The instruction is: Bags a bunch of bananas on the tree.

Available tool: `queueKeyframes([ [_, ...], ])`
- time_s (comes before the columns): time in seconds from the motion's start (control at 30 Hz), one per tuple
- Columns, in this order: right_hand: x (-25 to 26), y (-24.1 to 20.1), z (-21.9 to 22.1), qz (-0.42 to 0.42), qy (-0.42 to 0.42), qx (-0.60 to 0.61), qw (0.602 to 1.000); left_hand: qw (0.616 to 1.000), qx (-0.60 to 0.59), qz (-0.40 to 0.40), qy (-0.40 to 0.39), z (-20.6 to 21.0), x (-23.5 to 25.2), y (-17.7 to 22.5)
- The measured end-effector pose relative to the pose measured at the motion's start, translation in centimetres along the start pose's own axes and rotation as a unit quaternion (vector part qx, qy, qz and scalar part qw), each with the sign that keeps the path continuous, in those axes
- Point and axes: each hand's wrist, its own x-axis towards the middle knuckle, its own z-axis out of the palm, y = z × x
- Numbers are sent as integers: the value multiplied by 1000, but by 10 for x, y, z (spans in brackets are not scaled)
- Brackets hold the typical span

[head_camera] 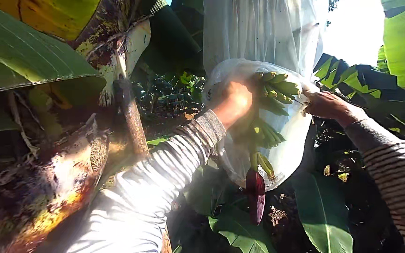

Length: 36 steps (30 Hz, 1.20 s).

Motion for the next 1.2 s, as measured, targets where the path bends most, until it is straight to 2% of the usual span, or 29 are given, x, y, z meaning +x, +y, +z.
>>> queueKeyframes([
  [0.1, 16, -7, 19, 56, 29, 64, 996, 996, -65, -20, 50, 2, -7, -32],
  [0.2, 35, -4, 37, 65, 100, 100, 988, 979, -148, -77, 117, -2, -11, -80],
  [0.27, 40, -8, 38, 52, 114, 109, 986, 968, -181, -119, 124, -14, -12, -107],
  [0.33, 41, -18, 25, 20, 81, 41, 996, 964, -201, -142, 101, -24, -11, -123],
  [0.47, 37, -31, -14, -26, 14, -69, 997, 964, -218, -150, 7, -17, -3, -115],
  [0.57, 23, -38, -58, 5, 27, -43, 999, 966, -197, -145, 79, 24, 25, -90],
  [0.63, 4, -52, -84, 16, 77, -19, 997, 967, -176, -133, 125, 45, 42, -74],
  [0.67, -6, -66, -93, -3, 113, -10, 994, 969, -176, -127, 117, 46, 44, -68],
  [0.73, -20, -101, -98, -82, 184, 33, 979, 972, -184, -110, 97, 44, 45, -62],
  [0.8, -12, -134, -86, -169, 206, 69, 961, 976, -176, -69, 112, 47, 49, -67],
  [0.9, 17, -175, -68, -172, 173, -15, 970, 969, -172, -72, 160, 51, 54, -82],
  [1.03, 43, -220, -71, -171, 196, -115, 959, 935, -232, -96, 252, 52, 20, -125],
  [1.13, 58, -239, -75, -213, 202, -146, 945, 935, -238, -116, 235, 27, -33, -141],
  [1.2, 65, -240, -80, -247, 201, -131, 939, 943, -223, -122, 214, 29, -54, -152],
])
